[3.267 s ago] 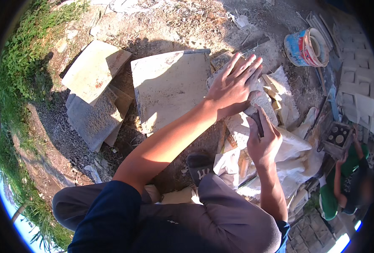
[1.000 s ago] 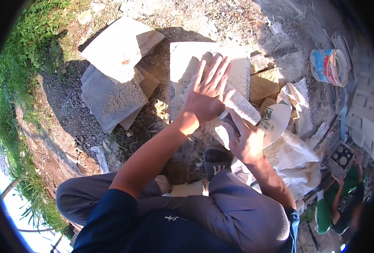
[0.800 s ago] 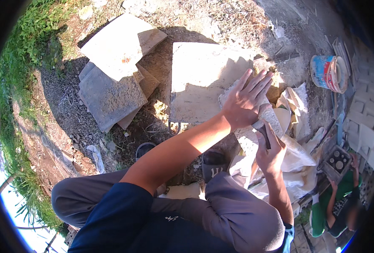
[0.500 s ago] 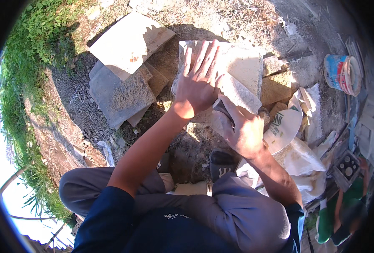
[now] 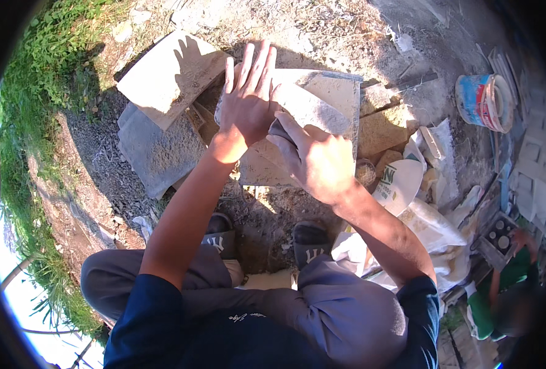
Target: The person uses a hammer and a trowel to shape and clean stone blocks on the ground.
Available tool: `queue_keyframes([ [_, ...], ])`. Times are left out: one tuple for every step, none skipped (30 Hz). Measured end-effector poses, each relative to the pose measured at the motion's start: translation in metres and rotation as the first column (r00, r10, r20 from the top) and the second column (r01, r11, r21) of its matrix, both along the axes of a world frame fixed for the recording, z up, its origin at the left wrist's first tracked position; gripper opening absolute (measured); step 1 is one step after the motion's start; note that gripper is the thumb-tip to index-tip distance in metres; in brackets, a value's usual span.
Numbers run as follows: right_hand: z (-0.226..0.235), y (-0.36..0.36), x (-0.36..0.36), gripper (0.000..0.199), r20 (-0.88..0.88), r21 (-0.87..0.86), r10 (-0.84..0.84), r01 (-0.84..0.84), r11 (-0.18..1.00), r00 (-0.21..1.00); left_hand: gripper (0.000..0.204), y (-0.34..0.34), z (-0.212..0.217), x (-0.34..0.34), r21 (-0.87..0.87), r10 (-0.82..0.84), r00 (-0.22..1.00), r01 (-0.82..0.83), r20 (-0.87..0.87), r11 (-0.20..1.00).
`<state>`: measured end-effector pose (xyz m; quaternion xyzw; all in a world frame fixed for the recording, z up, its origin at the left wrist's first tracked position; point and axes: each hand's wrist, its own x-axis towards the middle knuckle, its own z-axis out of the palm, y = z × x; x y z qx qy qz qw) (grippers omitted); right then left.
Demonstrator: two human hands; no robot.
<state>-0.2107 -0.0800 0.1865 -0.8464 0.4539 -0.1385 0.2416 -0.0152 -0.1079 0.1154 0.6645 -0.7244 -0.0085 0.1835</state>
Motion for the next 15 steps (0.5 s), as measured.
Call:
queue_keyframes([
  [-0.008, -0.003, 0.006, 0.038, -0.021, -0.001, 0.02, -0.02, 1.0, 1.0, 0.066, -0.002, -0.009, -0.001, 0.006, -0.012, 1.0, 0.012, 0.022, 1.0],
  [-0.011, -0.002, 0.01, 0.039, 0.101, 0.006, -0.027, 0.026, 1.0, 0.995, 0.066, -0.003, -0.012, 0.005, 0.016, -0.018, 0.998, 0.017, 0.061, 1.0],
  [-0.01, 0.001, -0.002, 0.039, 0.186, 0.021, -0.075, 0.072, 0.997, 0.98, 0.066, -0.011, -0.008, -0.019, 0.025, -0.082, 0.996, 0.082, -0.022, 0.996],
  [-0.012, 0.006, -0.023, 0.039, 0.17, 0.033, -0.176, 0.173, 0.984, 0.97, 0.067, -0.025, -0.005, -0.046, 0.053, -0.16, 0.987, 0.161, -0.034, 0.986],
  [-0.008, 0.013, -0.045, 0.037, 0.105, 0.079, -0.276, 0.268, 0.96, 0.956, 0.065, -0.032, -0.005, -0.073, -0.031, -0.262, 0.959, 0.26, -0.104, 0.965],
  [-0.012, 0.016, -0.067, 0.036, 0.149, 0.015, -0.315, 0.317, 0.948, 0.937, 0.063, -0.037, -0.003, -0.102, -0.078, -0.288, 0.958, 0.288, 0.01, 0.955],
  [-0.002, 0.016, -0.075, 0.035, 0.118, 0.13, -0.411, 0.396, 0.909, 0.904, 0.063, -0.041, -0.005, -0.119, -0.088, -0.336, 0.941, 0.333, -0.024, 0.939],
  [-0.003, 0.015, -0.081, 0.034, 0.102, 0.014, -0.383, 0.384, 0.923, 0.918, 0.063, -0.044, -0.006, -0.13, -0.106, -0.366, 0.93, 0.36, -0.037, 0.927],
  [-0.003, 0.014, -0.085, 0.033, 0.085, -0.018, -0.384, 0.387, 0.922, 0.919, 0.063, -0.048, -0.009, -0.136, -0.132, -0.374, 0.923, 0.361, -0.094, 0.923],
  [-0.005, 0.012, -0.083, 0.033, 0.075, -0.047, -0.382, 0.386, 0.921, 0.921, 0.064, -0.05, -0.014, -0.133, -0.155, -0.38, 0.914, 0.358, -0.145, 0.921],
  [-0.004, 0.009, -0.081, 0.033, 0.099, -0.065, -0.355, 0.362, 0.93, 0.93, 0.064, -0.049, -0.012, -0.13, -0.149, -0.305, 0.952, 0.298, -0.025, 0.943],
  [-0.002, 0.001, -0.076, 0.034, 0.13, -0.136, -0.254, 0.271, 0.953, 0.958, 0.066, -0.047, -0.004, -0.12, -0.147, -0.228, 0.969, 0.241, 0.096, 0.959],
  [0.004, 0.001, -0.058, 0.035, 0.143, -0.077, -0.276, 0.288, 0.954, 0.951, 0.068, -0.05, 0.0, -0.101, -0.141, -0.241, 0.964, 0.225, -0.112, 0.964],
  [-0.004, -0.005, -0.042, 0.037, 0.239, -0.089, -0.226, 0.253, 0.963, 0.944, 0.069, -0.047, 0.005, -0.074, -0.088, -0.177, 0.984, 0.179, 0.027, 0.98],
  [0.005, -0.015, -0.022, 0.038, 0.18, -0.09, -0.125, 0.142, 0.986, 0.976, 0.068, -0.045, 0.01, -0.046, -0.064, -0.124, 0.992, 0.125, 0.013, 0.99],
])
